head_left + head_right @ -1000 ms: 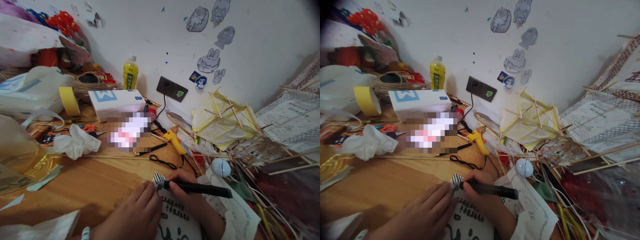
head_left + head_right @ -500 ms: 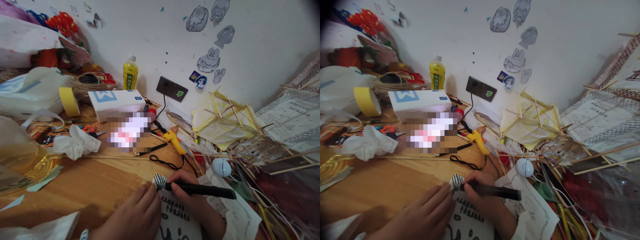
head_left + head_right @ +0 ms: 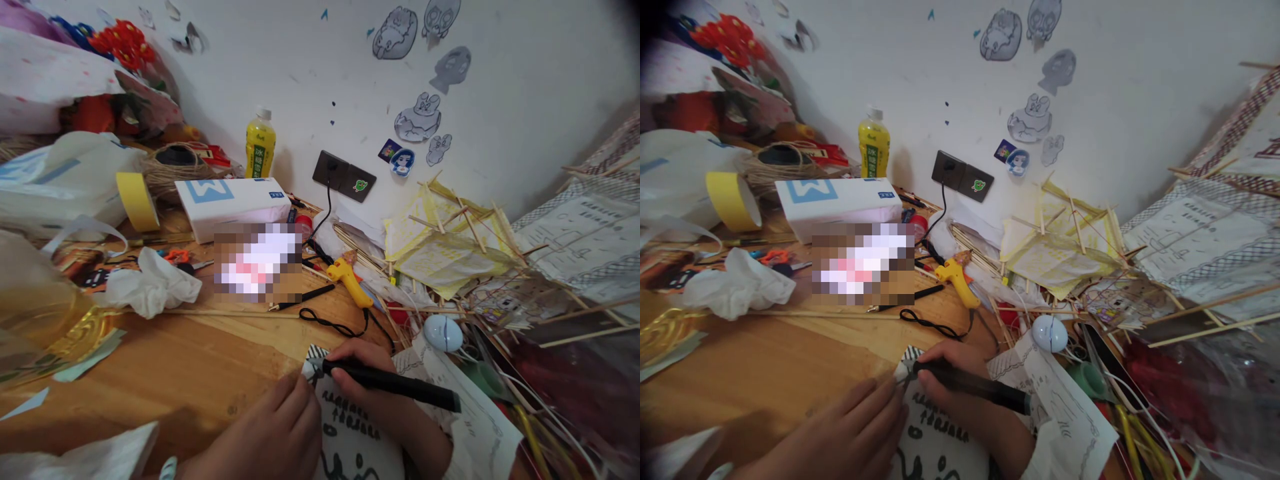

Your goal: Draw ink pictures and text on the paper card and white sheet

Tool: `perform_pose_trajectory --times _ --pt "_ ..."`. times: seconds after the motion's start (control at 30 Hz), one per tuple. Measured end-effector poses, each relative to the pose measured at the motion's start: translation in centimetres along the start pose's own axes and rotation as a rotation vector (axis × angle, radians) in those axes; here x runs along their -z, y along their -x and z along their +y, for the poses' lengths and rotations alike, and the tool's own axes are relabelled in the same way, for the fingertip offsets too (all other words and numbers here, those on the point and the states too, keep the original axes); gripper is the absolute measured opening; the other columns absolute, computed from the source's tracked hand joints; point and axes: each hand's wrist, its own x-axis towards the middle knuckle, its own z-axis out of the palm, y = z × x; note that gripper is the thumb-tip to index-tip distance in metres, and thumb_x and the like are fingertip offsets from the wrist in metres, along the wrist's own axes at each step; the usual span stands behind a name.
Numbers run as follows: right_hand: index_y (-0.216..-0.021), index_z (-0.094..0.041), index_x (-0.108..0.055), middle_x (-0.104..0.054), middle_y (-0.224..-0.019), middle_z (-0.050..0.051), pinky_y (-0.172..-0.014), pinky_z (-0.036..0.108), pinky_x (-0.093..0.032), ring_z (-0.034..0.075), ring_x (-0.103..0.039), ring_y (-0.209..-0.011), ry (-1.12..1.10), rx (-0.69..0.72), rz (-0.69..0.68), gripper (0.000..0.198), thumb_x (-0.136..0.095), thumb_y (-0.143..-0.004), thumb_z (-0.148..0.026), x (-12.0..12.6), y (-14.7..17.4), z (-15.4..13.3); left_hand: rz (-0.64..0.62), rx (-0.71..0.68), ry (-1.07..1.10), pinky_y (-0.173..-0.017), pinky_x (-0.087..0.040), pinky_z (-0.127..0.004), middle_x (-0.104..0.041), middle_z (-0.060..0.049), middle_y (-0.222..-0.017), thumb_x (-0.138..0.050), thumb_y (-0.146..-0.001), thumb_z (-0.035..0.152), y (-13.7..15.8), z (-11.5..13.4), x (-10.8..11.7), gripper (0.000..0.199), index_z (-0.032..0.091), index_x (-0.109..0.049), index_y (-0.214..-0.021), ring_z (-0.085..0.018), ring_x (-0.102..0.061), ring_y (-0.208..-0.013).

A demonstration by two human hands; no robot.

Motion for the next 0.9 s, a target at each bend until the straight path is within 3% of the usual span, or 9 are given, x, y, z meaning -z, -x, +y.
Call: perform_pose_trajectory --times 0.47,0.67,0.9 --pt "-0.074 -0.019 -0.066 -0.066 -0.064 0.002 -0.056 0.024 -0.044 0.014 -0.06 -0.059 0.02 -0.021 -0.009 0.015 -0.054 -0.078 -0.025 0.5 0.1 -0.1 -0.002 -0.003 0.008 -0.091 -0.038 -0.037 -0.071 -0.007 -0.094 -0.056 -0.088 0.028 0.0 -0.1 -0.2 0.021 0.016 -0.072 -0.087 -0.024 -0.06 -0.094" --pt "-0.074 -0.019 -0.066 -0.067 -0.066 0.002 -0.058 0.024 -0.047 0.015 -0.062 -0.062 -0.075 -0.053 -0.015 0.017 -0.054 -0.081 -0.028 0.6 0.2 -0.1 0.002 -0.004 0.003 -0.089 -0.039 -0.037 -0.072 -0.01 -0.097 -0.053 -0.09 0.047 0.4 0.2 -0.2 0.039 0.013 -0.072 -0.095 -0.025 -0.06 -0.096" --pt "-0.087 -0.021 -0.068 -0.072 -0.079 0.004 -0.067 0.028 -0.05 0.018 -0.066 -0.073 -0.093 -0.062 -0.061 0.018 -0.06 -0.083 -0.036 0.3 0.3 0.4 -0.005 0.01 0.058 -0.087 -0.043 -0.035 -0.069 -0.01 -0.11 -0.051 -0.093 0.03 1.1 0.9 -0.8 0.028 0.013 -0.07 -0.105 -0.023 -0.062 -0.097"
